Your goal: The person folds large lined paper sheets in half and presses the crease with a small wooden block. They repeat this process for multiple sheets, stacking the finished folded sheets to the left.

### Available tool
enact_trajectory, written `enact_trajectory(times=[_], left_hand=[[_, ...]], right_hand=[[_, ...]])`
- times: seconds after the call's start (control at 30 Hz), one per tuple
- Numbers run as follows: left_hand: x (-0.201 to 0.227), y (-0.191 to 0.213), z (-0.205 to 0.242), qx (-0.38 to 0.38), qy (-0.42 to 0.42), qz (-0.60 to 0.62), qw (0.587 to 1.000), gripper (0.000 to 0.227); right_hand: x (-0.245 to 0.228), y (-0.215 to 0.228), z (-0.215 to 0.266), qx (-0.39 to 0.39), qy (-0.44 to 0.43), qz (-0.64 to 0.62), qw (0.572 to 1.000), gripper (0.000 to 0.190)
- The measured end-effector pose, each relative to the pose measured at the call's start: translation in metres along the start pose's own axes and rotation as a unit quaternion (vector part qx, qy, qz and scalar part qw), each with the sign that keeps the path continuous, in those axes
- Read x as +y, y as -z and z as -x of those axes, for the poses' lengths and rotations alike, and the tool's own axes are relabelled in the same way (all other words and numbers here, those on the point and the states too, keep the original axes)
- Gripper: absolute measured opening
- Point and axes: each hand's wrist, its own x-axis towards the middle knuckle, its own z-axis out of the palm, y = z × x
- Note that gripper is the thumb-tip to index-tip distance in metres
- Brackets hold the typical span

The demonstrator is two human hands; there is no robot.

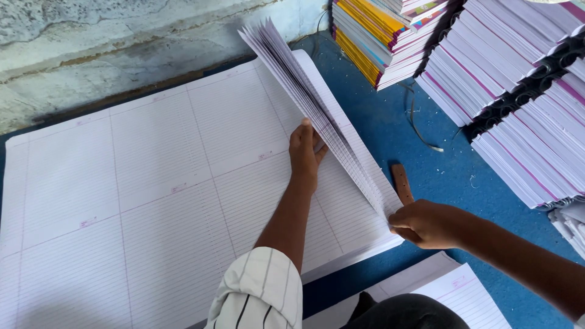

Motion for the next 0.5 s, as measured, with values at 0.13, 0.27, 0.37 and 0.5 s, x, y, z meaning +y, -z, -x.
enact_trajectory(times=[0.13,0.27,0.37,0.5], left_hand=[[-0.0016,-0.0038,0.0006,0.014,0.004,-0.036,0.999,0.108],[-0.0018,-0.0035,0.0019,0.015,-0.003,-0.015,1.0,0.108],[-0.0029,-0.0032,0.0022,0.022,-0.004,0.002,1.0,0.104],[-0.0037,-0.0037,0.0016,0.025,-0.003,0.02,0.999,0.096]], right_hand=[[0.0002,-0.0009,-0.0002,-0.009,-0.014,0.01,1.0,0.013],[0.001,-0.0022,-0.0001,0.0,-0.008,0.008,1.0,0.011],[0.0021,-0.004,-0.0008,0.002,-0.003,0.008,1.0,0.01],[0.004,-0.0048,-0.0016,-0.012,-0.024,0.017,0.999,0.01]])
